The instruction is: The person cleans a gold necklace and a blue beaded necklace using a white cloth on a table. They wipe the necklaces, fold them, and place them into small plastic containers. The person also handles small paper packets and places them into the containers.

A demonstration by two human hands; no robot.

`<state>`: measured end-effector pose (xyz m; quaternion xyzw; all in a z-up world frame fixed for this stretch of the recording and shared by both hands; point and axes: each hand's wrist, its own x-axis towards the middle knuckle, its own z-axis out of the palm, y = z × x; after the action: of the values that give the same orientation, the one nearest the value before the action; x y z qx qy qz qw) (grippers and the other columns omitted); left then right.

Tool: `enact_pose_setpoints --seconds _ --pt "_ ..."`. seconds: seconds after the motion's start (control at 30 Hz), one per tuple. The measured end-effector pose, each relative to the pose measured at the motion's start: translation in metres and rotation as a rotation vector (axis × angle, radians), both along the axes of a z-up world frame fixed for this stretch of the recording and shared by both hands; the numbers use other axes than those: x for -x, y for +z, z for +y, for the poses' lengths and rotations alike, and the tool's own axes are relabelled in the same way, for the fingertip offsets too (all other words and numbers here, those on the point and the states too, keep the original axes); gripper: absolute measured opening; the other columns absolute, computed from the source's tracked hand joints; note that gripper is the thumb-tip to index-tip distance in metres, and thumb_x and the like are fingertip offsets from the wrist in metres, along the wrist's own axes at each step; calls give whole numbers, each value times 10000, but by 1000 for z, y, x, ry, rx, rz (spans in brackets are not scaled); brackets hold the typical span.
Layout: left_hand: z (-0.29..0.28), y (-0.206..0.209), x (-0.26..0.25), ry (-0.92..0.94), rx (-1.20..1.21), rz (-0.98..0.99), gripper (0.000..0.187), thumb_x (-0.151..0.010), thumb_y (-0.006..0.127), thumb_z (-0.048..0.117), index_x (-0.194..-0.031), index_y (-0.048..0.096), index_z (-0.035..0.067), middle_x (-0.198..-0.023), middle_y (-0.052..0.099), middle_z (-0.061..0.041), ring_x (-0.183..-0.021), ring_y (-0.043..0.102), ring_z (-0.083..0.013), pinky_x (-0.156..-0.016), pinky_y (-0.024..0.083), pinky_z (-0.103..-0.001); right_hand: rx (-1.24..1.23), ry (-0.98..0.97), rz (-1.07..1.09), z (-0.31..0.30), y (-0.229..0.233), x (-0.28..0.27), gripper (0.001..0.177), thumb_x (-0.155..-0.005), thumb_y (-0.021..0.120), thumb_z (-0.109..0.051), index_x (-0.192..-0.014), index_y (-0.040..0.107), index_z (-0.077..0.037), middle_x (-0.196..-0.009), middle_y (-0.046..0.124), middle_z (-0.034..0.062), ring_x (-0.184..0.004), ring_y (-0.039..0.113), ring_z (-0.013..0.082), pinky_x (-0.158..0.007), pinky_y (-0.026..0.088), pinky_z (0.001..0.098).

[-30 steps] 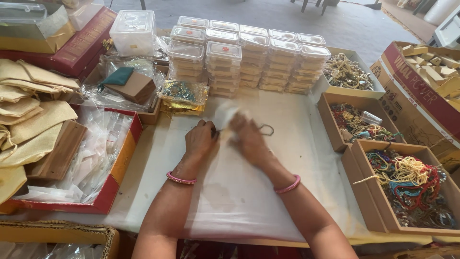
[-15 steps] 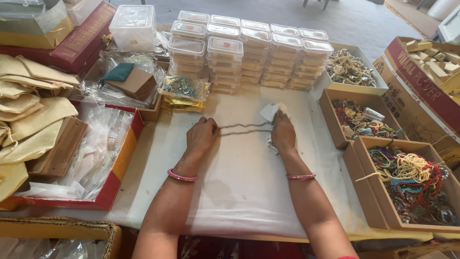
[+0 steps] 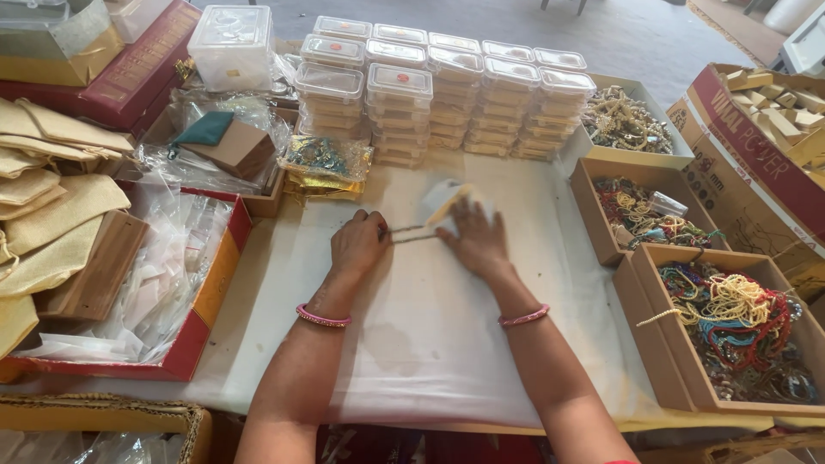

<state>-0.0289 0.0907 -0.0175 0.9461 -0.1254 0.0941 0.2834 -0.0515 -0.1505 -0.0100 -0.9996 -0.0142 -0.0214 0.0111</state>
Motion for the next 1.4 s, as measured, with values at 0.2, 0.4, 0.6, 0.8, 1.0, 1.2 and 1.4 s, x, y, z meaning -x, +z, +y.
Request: enact_pose_setpoints --seconds 0.2,0.4,0.6,0.8,1.0,1.2,1.4 --pt "2 -12 -3 -13 5 -66 191 -885 729 304 -1008 718 158 -1054 664 -77 -982 675 -322 -835 534 -477 -336 -240 -247 -70 -50 -23 584 -1021 403 -313 -1578 472 -153 -1631 442 105 -1462 428 321 -1189 367 429" --pt "3 2 5 -39 24 -72 250 -884 745 362 -995 709 141 -1048 669 -80 -968 679 -319 -827 531 -470 -740 348 -373 -4 -46 -3 538 -1065 340 -197 -1572 407 -28 -1623 449 159 -1525 453 296 -1270 379 367" --pt "2 -2 -2 -15 -14 -39 229 -860 752 311 -1025 703 159 -1083 665 -83 -990 671 -340 -832 529 -480 -97 325 11 46 5 22 727 -1002 402 -576 -1591 273 -169 -1688 187 76 -1552 146 286 -1215 92 579" --pt "0 7 6 -16 -19 -8 228 -871 745 325 -1023 707 160 -1088 662 -72 -991 670 -328 -824 534 -485 -71 -71 -254 -47 -48 -21 619 -1038 443 -480 -1524 441 -98 -1646 334 140 -1502 311 360 -1181 285 514" --pt "0 9 10 -20 18 -26 240 -915 732 363 -1010 710 144 -1063 668 -83 -975 676 -328 -831 529 -487 -591 168 -678 -44 -31 -8 521 -939 443 -11 -1447 558 1 -1528 554 199 -1432 526 383 -1238 403 389" --pt "2 -23 -10 -36 -52 -139 347 -760 768 241 -1078 686 129 -1076 664 -103 -987 680 -337 -807 544 -484 -200 430 -175 56 7 32 740 -977 520 -495 -1560 331 -80 -1650 275 143 -1539 209 337 -1226 144 568" --pt "-3 6 6 -17 -40 -40 256 -849 778 337 -1013 704 155 -1057 664 -81 -1008 657 -327 -850 524 -484 -103 15 -100 8 -3 6 723 -998 427 -587 -1569 354 -151 -1676 263 64 -1540 225 292 -1206 146 610"
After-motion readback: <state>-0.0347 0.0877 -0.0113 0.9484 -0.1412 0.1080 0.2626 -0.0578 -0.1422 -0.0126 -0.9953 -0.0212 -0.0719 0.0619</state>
